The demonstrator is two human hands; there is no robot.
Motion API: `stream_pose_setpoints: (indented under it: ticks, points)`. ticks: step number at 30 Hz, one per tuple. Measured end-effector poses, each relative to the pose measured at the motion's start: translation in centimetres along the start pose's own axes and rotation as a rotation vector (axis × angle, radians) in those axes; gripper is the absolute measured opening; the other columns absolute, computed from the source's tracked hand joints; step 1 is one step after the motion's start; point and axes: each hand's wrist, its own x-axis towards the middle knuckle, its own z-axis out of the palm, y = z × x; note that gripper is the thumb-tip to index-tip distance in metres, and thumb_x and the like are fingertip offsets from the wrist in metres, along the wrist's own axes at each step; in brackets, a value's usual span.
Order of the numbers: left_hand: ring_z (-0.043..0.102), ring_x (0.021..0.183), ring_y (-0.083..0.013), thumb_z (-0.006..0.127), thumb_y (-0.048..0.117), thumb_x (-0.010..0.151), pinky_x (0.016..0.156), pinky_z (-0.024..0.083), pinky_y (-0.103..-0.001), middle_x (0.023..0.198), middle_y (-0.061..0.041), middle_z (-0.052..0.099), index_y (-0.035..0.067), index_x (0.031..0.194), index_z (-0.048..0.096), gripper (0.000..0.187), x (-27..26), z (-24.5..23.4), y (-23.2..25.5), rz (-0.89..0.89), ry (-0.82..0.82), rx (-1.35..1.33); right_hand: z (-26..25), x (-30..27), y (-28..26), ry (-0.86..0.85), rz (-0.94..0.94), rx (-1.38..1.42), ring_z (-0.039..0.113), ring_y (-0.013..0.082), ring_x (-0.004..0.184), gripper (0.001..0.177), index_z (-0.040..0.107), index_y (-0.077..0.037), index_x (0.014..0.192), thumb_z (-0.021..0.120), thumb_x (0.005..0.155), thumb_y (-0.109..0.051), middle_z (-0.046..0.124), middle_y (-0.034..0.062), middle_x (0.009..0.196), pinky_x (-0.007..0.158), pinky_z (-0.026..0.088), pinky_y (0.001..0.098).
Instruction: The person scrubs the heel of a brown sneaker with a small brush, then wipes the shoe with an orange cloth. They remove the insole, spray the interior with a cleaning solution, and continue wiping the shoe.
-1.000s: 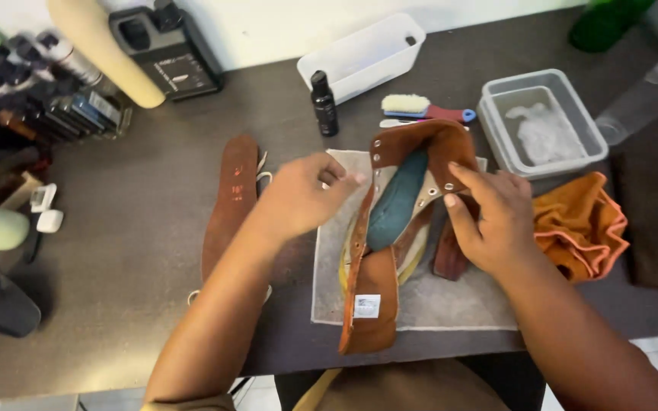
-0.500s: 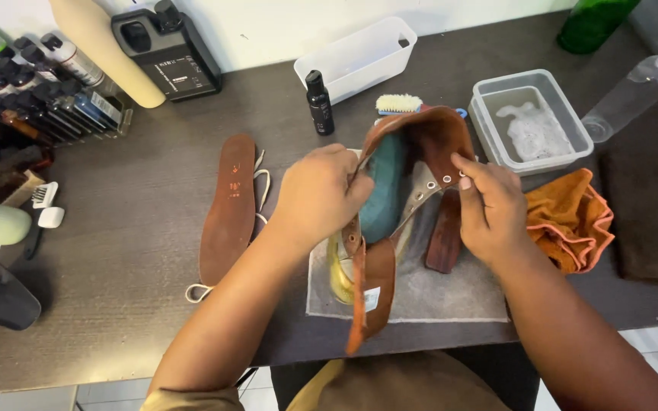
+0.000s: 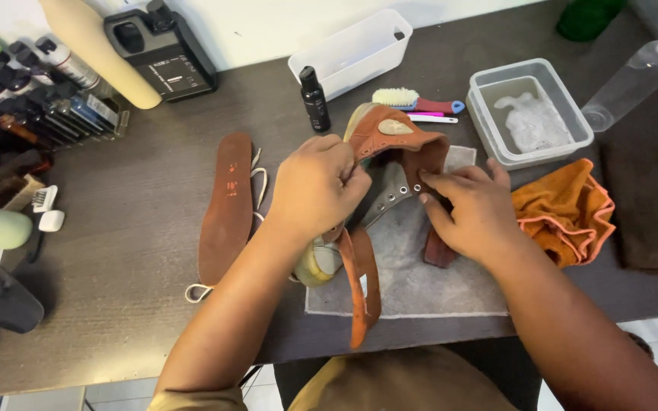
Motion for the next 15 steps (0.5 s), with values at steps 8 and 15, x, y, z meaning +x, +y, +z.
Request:
stream_pose_setpoints:
  ticks: [8, 15]
  points:
    - [0.055, 0.059, -0.0203, 0.067, 0.017, 0.088, 0.063, 0.056, -0.035, 0.057, -0.001, 0.043, 0.014, 0.061, 0.051, 0.031, 0.0, 2.5, -1.3, -0.421, -0.066, -0.549, -1.0, -0.2, -0.1, -0.023, 0.010, -0.164, 0.073, 0.0300, 0.117, 0.039, 0.079, -0.020, 0.126, 0.069, 0.097, -0.044, 0.082, 0.0067, 0.108, 0.120, 0.033, 0.0626]
    - [0.054, 0.063, -0.0244, 0.066, 0.018, 0.088, 0.061, 0.050, -0.037, 0.061, -0.009, 0.045, 0.009, 0.065, 0.053, 0.028, 0.2, 2.5, -1.1, -0.510, -0.138, -0.568, -5.1, 0.0, -3.6, -0.327, 0.087, -0.241, 0.063, 0.0399, 0.133, 0.089, 0.051, -0.020, 0.160, 0.066, 0.086, -0.067, 0.064, 0.0172, 0.149, 0.115, 0.040, 0.0610]
